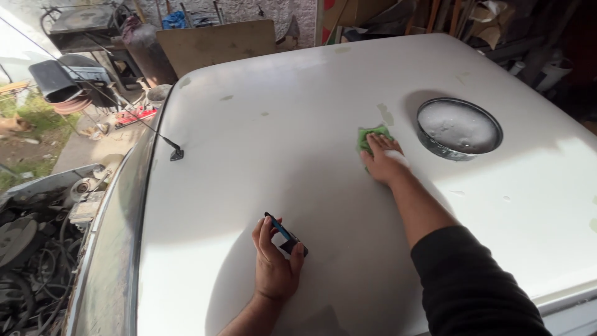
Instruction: The person cleans the hood of a white car using a green cloth and a blue scraper. They repeatedly dip the scraper into a bowl of soapy water and scrape the surface, wiping away residue with the cloth. The task focuses on removing spots from the hood and the area around the windshield.
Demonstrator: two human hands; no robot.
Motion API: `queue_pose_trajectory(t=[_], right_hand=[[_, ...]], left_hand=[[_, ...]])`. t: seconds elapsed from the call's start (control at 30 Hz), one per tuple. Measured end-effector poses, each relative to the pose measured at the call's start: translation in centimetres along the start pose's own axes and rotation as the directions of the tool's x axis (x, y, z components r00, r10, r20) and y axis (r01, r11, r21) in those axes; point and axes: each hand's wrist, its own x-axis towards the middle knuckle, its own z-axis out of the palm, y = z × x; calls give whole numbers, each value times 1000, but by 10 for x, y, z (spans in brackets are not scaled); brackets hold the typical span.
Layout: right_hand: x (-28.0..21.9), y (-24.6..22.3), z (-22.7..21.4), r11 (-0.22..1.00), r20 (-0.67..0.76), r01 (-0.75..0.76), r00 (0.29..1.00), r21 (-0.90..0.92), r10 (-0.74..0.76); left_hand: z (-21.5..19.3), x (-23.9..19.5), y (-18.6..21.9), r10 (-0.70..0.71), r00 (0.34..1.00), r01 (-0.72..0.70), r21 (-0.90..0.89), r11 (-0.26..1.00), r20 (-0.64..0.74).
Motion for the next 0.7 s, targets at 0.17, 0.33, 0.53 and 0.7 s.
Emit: queue_pose_trajectory(t=[0.17,0.33,0.53,0.7], right_hand=[[-37,-133,-5,791,105,550,799,268,-592],[-129,-128,-49,561,121,693,576,453,-808],[-208,39,-45,857,-79,352,934,376,-348],[-216,74,12,990,-381,9,923,138,45]], left_hand=[[-3,-7,-5,47,998,-48,-10,999,-31],[-1,-9,-6,95,992,-98,-32,995,-78],[-3,-6,-5,78,995,-79,-18,997,-60],[-6,0,-2,67,997,-68,-34,997,-48]])
